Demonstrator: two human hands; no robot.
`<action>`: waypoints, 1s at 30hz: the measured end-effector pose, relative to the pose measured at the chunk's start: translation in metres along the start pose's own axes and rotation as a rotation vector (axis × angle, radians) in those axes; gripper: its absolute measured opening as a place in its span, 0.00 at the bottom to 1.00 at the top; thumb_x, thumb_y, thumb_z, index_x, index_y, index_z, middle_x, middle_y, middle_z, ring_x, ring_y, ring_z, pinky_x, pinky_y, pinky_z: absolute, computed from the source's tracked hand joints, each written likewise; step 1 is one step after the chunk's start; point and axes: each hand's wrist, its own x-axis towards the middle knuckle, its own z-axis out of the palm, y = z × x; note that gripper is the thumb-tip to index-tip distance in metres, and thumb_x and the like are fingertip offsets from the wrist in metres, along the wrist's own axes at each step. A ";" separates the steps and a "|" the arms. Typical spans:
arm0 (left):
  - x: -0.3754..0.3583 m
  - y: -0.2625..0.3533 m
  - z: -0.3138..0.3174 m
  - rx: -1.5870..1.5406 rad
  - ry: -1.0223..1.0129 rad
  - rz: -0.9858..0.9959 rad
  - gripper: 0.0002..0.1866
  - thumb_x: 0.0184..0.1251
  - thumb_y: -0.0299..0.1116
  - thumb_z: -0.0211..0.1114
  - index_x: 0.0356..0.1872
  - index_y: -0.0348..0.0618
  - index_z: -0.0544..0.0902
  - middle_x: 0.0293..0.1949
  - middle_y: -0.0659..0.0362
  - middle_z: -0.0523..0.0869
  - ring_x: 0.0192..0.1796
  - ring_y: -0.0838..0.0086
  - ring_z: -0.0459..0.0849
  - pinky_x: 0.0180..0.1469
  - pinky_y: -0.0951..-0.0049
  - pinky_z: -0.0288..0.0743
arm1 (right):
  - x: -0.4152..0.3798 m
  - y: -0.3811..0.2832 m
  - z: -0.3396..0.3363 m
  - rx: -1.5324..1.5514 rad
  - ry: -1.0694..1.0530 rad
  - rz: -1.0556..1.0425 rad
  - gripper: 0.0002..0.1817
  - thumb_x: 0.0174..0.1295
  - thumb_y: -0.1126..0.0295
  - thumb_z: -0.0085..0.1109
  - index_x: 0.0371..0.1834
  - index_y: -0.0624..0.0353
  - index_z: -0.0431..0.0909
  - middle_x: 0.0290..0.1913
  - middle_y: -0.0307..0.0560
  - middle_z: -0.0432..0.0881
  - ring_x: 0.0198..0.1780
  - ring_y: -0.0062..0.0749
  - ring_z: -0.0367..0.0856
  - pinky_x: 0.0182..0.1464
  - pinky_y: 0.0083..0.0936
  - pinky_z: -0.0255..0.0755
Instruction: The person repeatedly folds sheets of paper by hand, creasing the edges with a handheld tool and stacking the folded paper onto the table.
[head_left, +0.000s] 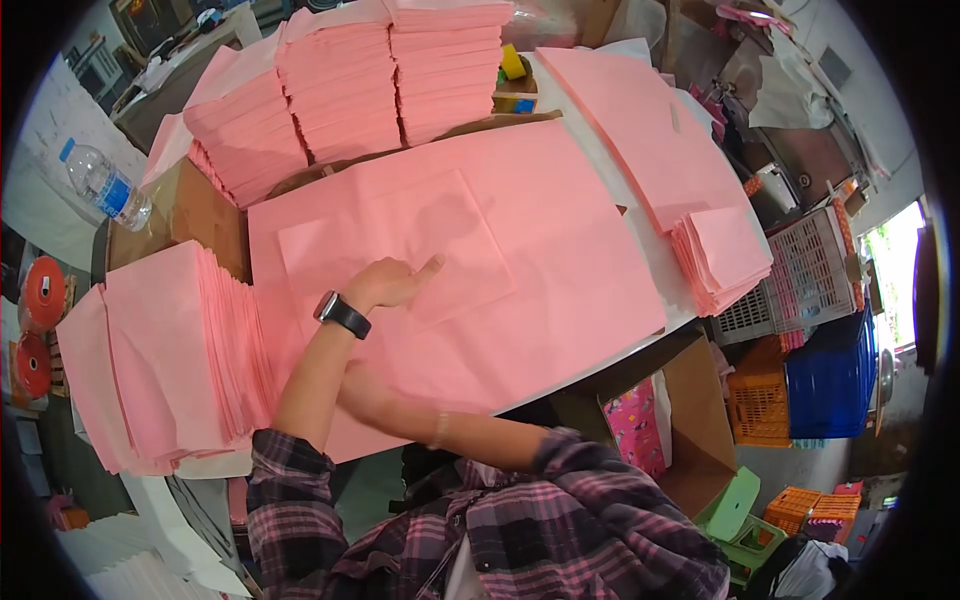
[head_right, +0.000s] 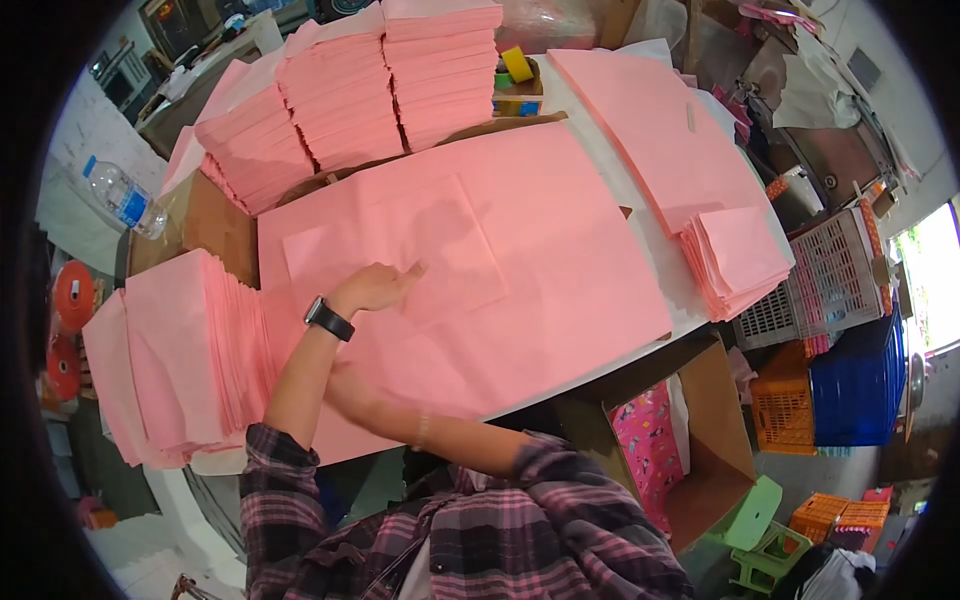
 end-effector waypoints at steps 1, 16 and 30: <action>-0.001 0.003 -0.002 0.020 -0.027 -0.006 0.47 0.70 0.71 0.37 0.39 0.28 0.84 0.27 0.40 0.85 0.44 0.44 0.85 0.53 0.56 0.77 | 0.001 -0.015 0.021 0.619 0.037 -0.160 0.10 0.61 0.68 0.55 0.42 0.61 0.79 0.39 0.52 0.83 0.34 0.47 0.81 0.38 0.42 0.76; -0.009 -0.013 0.132 0.061 0.712 0.285 0.46 0.67 0.55 0.58 0.71 0.23 0.57 0.72 0.29 0.56 0.77 0.37 0.49 0.77 0.48 0.44 | -0.050 0.277 -0.177 0.238 -0.319 0.048 0.21 0.52 0.63 0.69 0.49 0.55 0.75 0.44 0.43 0.79 0.40 0.39 0.83 0.34 0.34 0.78; -0.034 -0.007 0.135 0.135 0.786 0.259 0.44 0.63 0.52 0.63 0.70 0.28 0.61 0.72 0.35 0.59 0.76 0.40 0.52 0.77 0.48 0.46 | -0.059 0.248 -0.166 0.016 -0.443 -0.001 0.11 0.50 0.69 0.64 0.34 0.57 0.73 0.31 0.43 0.79 0.32 0.36 0.83 0.29 0.29 0.76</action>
